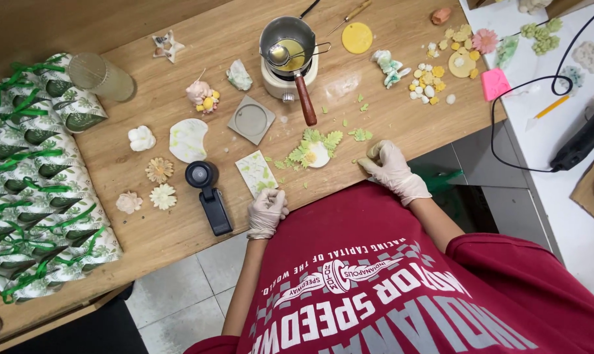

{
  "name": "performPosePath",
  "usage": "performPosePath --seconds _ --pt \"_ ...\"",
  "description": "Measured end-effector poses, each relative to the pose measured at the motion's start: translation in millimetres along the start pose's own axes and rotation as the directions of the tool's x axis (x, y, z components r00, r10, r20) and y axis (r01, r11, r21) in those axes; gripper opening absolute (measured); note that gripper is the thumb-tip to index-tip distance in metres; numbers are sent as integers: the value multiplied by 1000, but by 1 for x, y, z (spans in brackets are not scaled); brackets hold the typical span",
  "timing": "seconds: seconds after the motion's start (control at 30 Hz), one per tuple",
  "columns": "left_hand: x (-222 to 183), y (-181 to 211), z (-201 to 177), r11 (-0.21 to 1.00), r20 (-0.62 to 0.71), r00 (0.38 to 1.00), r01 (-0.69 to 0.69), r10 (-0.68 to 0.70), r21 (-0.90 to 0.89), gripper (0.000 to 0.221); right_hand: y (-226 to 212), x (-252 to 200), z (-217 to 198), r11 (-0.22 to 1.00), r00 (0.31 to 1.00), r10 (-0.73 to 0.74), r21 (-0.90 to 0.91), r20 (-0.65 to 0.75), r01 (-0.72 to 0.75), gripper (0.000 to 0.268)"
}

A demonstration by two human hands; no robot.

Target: Applying wax petals and leaves to create an decorative wax flower candle.

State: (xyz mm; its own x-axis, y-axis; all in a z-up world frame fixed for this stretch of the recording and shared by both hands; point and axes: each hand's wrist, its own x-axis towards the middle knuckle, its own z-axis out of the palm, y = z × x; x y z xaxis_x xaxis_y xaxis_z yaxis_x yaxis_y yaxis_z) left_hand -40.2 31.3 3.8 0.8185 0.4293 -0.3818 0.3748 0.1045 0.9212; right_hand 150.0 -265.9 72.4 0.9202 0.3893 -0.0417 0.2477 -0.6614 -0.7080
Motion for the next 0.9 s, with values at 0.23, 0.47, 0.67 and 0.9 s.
performPosePath --seconds 0.23,0.47,0.67,0.9 --pt "7 -22 -1 999 14 999 -28 29 -37 14 38 -1 5 991 996 85 101 21 -86 18" --pt "12 -27 -2 997 5 997 72 -72 -37 17 53 2 3 921 998 70 385 5 -66 9" --pt "6 -2 2 988 -53 991 124 -119 97 19 51 2 -1 910 998 0 415 -56 24 10" --pt "8 -2 1 988 -14 996 94 -93 126 20 41 14 4 838 949 313 458 45 -298 17"
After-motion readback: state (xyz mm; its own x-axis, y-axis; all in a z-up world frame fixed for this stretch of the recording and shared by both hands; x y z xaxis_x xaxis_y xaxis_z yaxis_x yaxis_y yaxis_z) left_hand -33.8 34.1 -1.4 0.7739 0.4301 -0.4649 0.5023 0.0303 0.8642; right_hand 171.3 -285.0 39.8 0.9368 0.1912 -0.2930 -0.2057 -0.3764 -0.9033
